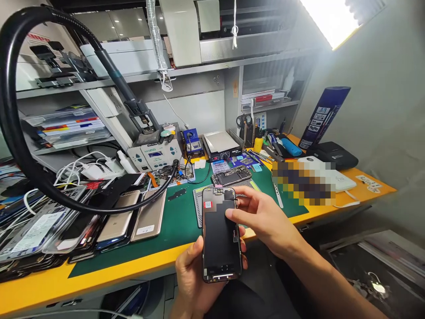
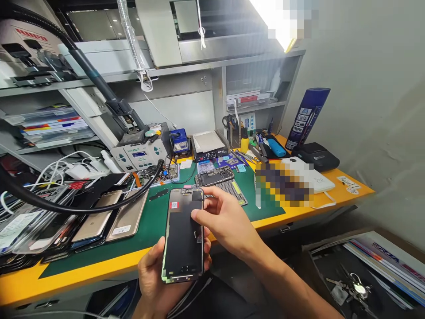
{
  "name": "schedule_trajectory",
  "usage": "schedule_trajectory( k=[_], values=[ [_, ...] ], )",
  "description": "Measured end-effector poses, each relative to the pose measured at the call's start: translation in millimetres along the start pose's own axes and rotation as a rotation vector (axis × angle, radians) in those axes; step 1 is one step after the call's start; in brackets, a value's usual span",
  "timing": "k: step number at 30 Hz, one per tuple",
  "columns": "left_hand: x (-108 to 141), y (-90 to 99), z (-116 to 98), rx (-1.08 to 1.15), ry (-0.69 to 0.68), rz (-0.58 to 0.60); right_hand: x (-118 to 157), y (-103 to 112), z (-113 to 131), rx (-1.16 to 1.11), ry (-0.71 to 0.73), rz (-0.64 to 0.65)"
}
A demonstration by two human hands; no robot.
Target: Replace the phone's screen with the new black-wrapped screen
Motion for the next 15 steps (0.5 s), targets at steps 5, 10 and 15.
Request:
schedule_trajectory(
  k=[5, 10, 15],
  values=[
    [1, -3.2, 0, 0.008, -0.022, -0.015, -1, 2, -3, -0.027, -0.008, 0.009],
    [4, -8.1, 2, 0.005, -0.025, -0.028, 2, 2, -7, -0.057, -0.024, 0.017],
    [11, -11.6, 4, 0.000, -0.042, -0.039, 5, -1, -8, -0.090, -0.052, 0.031]
  ],
)
Point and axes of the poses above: each hand's wrist, its own x-axis away from the middle knuckle, its own y-axis out of the back of the hand, z = x × y, the point moved 9 cm from there along -x, towards the middle knuckle, and after that the axes turned 3 degrees about x, right-handed, at the moved point
